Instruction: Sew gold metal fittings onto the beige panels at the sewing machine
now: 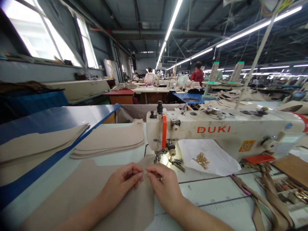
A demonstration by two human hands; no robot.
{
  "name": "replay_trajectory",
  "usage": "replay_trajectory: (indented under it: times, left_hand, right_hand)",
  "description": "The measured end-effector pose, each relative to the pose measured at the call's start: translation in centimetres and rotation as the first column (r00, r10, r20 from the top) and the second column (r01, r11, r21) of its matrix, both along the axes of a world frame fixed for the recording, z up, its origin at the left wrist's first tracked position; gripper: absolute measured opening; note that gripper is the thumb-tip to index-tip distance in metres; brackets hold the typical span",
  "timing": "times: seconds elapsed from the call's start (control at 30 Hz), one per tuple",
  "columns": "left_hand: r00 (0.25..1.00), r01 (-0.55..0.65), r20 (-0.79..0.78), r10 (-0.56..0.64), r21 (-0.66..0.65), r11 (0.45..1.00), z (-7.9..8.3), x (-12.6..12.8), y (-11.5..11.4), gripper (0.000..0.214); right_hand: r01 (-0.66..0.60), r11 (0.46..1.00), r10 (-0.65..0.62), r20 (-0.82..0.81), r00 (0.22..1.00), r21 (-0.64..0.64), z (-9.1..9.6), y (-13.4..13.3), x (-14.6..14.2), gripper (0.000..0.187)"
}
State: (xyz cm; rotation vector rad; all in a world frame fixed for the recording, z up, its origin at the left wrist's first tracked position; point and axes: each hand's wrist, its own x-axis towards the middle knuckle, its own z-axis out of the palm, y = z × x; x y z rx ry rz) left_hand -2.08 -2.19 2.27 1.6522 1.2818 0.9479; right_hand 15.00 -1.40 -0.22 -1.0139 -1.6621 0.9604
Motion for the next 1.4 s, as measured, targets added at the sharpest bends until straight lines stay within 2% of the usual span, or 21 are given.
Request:
replay_trajectory:
  times: [0.1,0.23,0.4,0.5,0.57,0.7,0.8,1.03,1.17,1.27,1.4]
  left_hand:
    - [0.995,0.031,0.097,-0.024,-0.074,0.997,-0.2,0.0,0.0,0.017]
    - [0.972,0.103,0.224,-0.064,-0.165,0.981,-0.3,0.1,0.0,0.021]
    - [0.952,0.159,0.291,-0.096,-0.204,0.966,-0.5,-0.1,0.0,0.024]
    - [0.948,0.173,0.301,-0.104,-0.210,0.962,-0.5,-0.2,0.0,0.026]
    - [0.947,0.176,0.305,-0.104,-0.219,0.960,-0.4,-0.2,0.1,0.028]
    - [0.935,0.125,0.355,-0.017,-0.284,0.951,-0.1,0.0,0.4,0.034]
    - [0.938,0.138,0.347,-0.015,-0.331,0.933,0.1,0.2,0.6,0.036]
    - [0.960,0.107,0.280,-0.008,-0.340,0.934,-0.1,0.3,0.8,0.021]
    - [0.979,0.087,0.202,-0.031,-0.275,0.958,-0.7,0.1,0.7,0.011]
    - [0.991,0.047,0.129,-0.025,-0.177,0.983,-0.7,0.1,0.5,0.003]
    - [0.999,-0.011,0.045,0.017,-0.120,0.993,-0.4,0.2,0.1,0.002]
  right_hand:
    - [-0.031,0.987,0.010,-0.132,0.991,-0.156,-0.1,0.6,0.2,0.014]
    - [-0.217,0.912,0.115,-0.292,0.950,-0.348,0.1,1.0,0.5,0.027]
    - [-0.348,0.814,0.147,-0.414,0.898,-0.465,0.4,0.8,0.7,0.038]
    - [-0.374,0.795,0.157,-0.432,0.888,-0.478,0.4,0.9,0.7,0.039]
    - [-0.371,0.799,0.160,-0.427,0.890,-0.474,0.3,0.9,0.6,0.039]
    - [-0.330,0.808,0.094,-0.448,0.889,-0.488,0.5,0.9,0.5,0.040]
    - [-0.313,0.807,0.052,-0.467,0.883,-0.501,0.6,0.8,0.2,0.040]
    - [-0.295,0.829,0.070,-0.435,0.898,-0.475,-0.1,0.7,-0.4,0.036]
    - [-0.243,0.907,0.129,-0.324,0.937,-0.342,0.0,0.1,-0.5,0.024]
    - [-0.154,0.970,0.130,-0.135,0.982,-0.188,0.4,-0.7,-0.5,0.018]
    - [-0.105,0.993,0.108,0.069,0.992,-0.051,0.9,-1.2,-0.4,0.021]
